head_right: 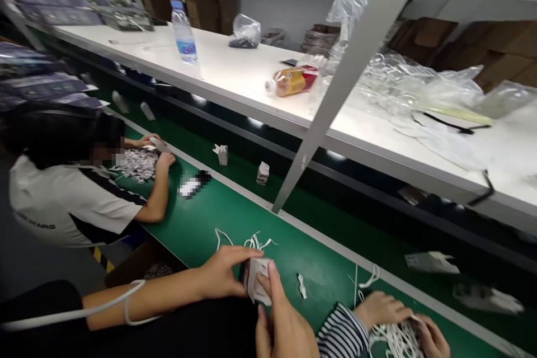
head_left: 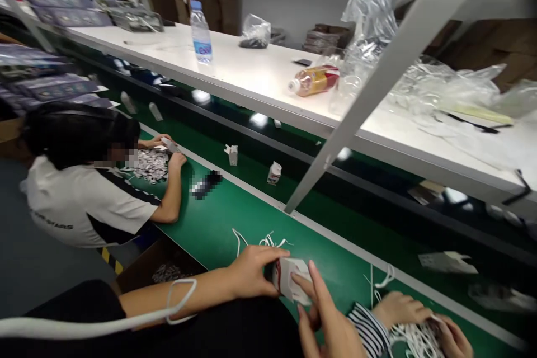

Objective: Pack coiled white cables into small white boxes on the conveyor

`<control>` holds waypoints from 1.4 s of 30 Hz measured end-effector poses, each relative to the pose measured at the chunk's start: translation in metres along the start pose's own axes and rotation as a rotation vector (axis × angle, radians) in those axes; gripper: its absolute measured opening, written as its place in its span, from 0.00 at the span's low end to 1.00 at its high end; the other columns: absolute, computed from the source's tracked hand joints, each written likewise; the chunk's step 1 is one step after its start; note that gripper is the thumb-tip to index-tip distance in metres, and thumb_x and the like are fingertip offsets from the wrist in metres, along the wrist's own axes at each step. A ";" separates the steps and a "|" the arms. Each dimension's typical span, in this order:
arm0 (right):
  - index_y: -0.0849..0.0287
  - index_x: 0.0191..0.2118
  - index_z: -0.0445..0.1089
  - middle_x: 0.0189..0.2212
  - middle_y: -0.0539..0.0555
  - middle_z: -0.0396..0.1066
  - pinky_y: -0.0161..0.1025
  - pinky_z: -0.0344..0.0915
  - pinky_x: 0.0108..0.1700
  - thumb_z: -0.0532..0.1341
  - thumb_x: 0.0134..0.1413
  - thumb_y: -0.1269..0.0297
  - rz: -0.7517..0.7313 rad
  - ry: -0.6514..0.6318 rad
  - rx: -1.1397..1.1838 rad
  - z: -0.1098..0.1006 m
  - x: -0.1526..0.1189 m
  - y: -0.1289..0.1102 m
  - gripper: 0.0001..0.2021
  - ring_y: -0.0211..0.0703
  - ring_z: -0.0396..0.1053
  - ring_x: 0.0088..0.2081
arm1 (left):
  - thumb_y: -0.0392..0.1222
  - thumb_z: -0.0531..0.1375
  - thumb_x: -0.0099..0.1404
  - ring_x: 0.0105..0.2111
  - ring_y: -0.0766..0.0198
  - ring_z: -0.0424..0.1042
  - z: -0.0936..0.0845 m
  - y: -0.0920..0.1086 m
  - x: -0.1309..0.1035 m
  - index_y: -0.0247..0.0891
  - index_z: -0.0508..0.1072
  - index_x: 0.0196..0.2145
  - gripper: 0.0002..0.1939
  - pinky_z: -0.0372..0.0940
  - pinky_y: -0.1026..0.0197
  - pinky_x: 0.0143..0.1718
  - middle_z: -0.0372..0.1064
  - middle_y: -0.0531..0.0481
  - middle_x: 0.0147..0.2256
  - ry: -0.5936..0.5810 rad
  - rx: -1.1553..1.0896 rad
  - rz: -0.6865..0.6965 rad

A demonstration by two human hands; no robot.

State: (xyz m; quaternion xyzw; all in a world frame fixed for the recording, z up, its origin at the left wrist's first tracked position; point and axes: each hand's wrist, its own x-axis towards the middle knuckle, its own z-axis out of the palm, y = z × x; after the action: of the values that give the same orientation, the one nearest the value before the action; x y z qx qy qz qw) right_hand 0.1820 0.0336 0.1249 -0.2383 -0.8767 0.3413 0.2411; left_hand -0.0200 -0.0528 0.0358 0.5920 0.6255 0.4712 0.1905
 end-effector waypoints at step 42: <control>0.57 0.55 0.68 0.50 0.57 0.74 0.50 0.69 0.53 0.65 0.41 0.73 0.370 -0.108 0.467 0.069 0.014 0.070 0.29 0.52 0.72 0.51 | 0.60 0.71 0.54 0.67 0.43 0.56 -0.015 -0.012 0.001 0.50 0.54 0.69 0.51 0.64 0.44 0.61 0.49 0.38 0.69 -0.221 -0.108 -0.077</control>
State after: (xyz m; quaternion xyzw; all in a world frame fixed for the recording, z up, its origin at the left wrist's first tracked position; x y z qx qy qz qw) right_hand 0.1484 0.0542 0.0342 -0.3138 -0.7276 0.5841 0.1760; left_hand -0.0389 -0.0558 0.0337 0.6048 0.5967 0.4284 0.3077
